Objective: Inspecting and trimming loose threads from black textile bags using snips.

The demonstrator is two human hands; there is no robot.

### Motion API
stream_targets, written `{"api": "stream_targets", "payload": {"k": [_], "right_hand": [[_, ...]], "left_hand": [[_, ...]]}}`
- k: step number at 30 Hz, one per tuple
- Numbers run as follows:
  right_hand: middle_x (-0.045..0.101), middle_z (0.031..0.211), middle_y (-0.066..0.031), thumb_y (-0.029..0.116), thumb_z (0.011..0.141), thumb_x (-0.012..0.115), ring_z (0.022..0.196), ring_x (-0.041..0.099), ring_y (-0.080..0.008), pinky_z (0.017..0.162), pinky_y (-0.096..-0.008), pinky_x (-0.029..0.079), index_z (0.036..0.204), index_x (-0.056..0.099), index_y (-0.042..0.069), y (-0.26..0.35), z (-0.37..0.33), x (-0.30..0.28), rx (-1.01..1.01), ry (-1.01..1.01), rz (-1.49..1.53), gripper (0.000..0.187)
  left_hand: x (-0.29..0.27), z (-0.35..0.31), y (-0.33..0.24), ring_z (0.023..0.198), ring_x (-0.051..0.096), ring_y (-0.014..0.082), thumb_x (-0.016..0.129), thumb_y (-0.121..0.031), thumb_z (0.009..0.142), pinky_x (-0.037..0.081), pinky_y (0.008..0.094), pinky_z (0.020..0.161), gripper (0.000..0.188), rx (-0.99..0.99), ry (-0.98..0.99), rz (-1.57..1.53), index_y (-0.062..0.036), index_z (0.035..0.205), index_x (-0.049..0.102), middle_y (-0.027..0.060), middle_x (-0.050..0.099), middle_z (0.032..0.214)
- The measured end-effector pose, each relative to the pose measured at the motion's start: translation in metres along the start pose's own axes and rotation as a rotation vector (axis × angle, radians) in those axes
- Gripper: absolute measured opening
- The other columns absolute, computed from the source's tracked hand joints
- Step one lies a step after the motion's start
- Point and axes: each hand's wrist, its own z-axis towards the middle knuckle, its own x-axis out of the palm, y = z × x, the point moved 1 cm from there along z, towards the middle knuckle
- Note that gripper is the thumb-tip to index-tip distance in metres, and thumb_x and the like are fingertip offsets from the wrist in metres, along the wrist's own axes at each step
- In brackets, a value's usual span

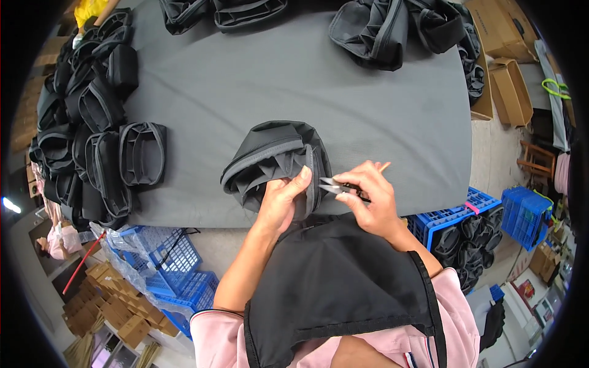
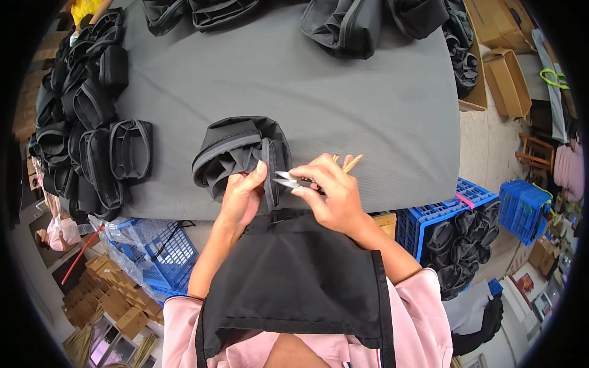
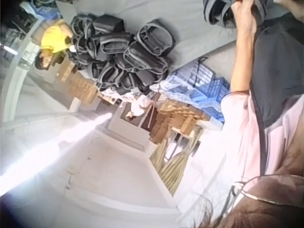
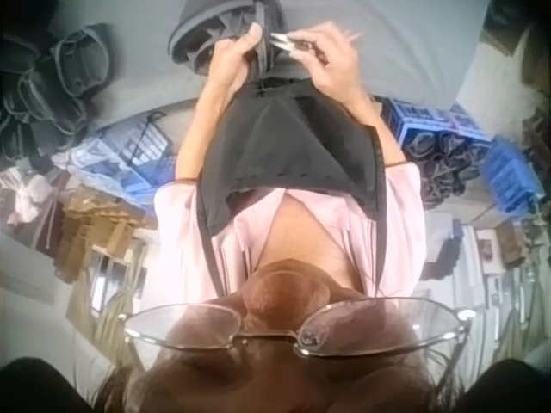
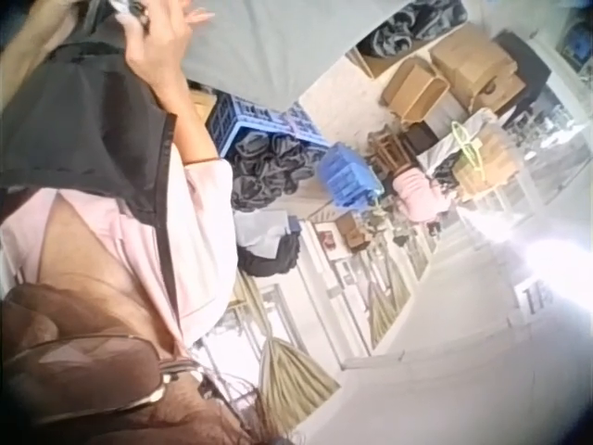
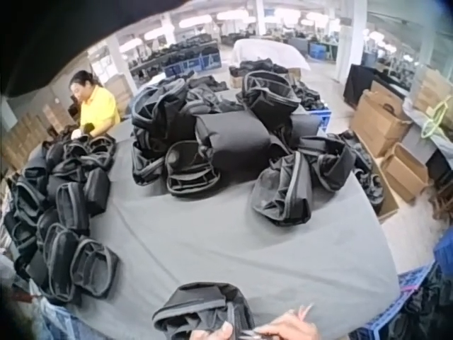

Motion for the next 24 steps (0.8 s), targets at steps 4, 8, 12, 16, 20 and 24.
{"api": "stream_targets", "payload": {"k": [4,8,12,16,20,24], "right_hand": [[0.057,0.075,-0.0065,0.008,0.068,0.072,0.055,0.054,-0.0175,0.049,-0.0282,0.041,0.093,0.064,0.004,0.005,0.005,0.001,-0.209,0.061,-0.214,0.027],[0.057,0.072,-0.0046,0.006,0.065,0.072,0.056,0.054,-0.0197,0.049,-0.0284,0.041,0.092,0.064,0.005,0.017,0.008,-0.002,-0.387,0.079,-0.476,0.028],[0.050,0.075,-0.0021,0.006,0.070,0.069,0.056,0.051,-0.0140,0.054,-0.0249,0.041,0.092,0.063,0.004,0.010,0.003,-0.004,-0.284,0.085,-0.264,0.023],[0.048,0.083,-0.0033,0.000,0.079,0.060,0.073,0.054,-0.0070,0.059,-0.0207,0.040,0.095,0.060,-0.001,-0.001,0.004,-0.003,0.393,0.044,0.368,0.016],[0.048,0.087,-0.0033,0.000,0.081,0.060,0.075,0.056,-0.0086,0.062,-0.0212,0.044,0.095,0.059,-0.002,-0.006,0.013,0.009,0.410,0.069,0.529,0.014],[0.050,0.089,-0.0046,0.001,0.080,0.062,0.076,0.057,-0.0097,0.062,-0.0221,0.045,0.095,0.060,-0.002,-0.016,0.014,0.018,0.286,0.021,0.473,0.015]], "left_hand": [[0.004,0.004,-0.003,0.087,0.052,0.0101,0.063,-0.027,0.086,0.041,0.0263,0.080,0.029,-0.028,-0.003,0.002,-0.0029,0.102,0.059,0.0022,0.059,0.094],[0.006,0.005,-0.001,0.080,0.049,0.0082,0.063,-0.028,0.086,0.040,0.0256,0.073,0.024,-0.006,-0.010,0.006,-0.0055,0.095,0.059,-0.0009,0.057,0.087],[0.008,0.002,0.000,0.078,0.047,0.0070,0.062,-0.026,0.087,0.038,0.0245,0.071,0.021,0.062,-0.037,0.032,-0.0059,0.093,0.058,-0.0025,0.055,0.085],[0.014,-0.002,-0.006,0.088,0.052,0.0090,0.061,-0.022,0.088,0.041,0.0254,0.080,0.024,0.025,-0.047,-0.002,-0.0017,0.101,0.059,0.0021,0.059,0.094],[0.006,-0.006,-0.004,0.094,0.054,0.0114,0.061,-0.021,0.088,0.042,0.0270,0.085,0.028,-0.006,-0.030,-0.021,0.0018,0.105,0.058,0.0065,0.060,0.101],[0.006,-0.006,-0.003,0.093,0.056,0.0122,0.061,-0.019,0.088,0.044,0.0273,0.083,0.029,-0.018,-0.038,-0.022,0.0036,0.105,0.058,0.0082,0.061,0.102]]}}
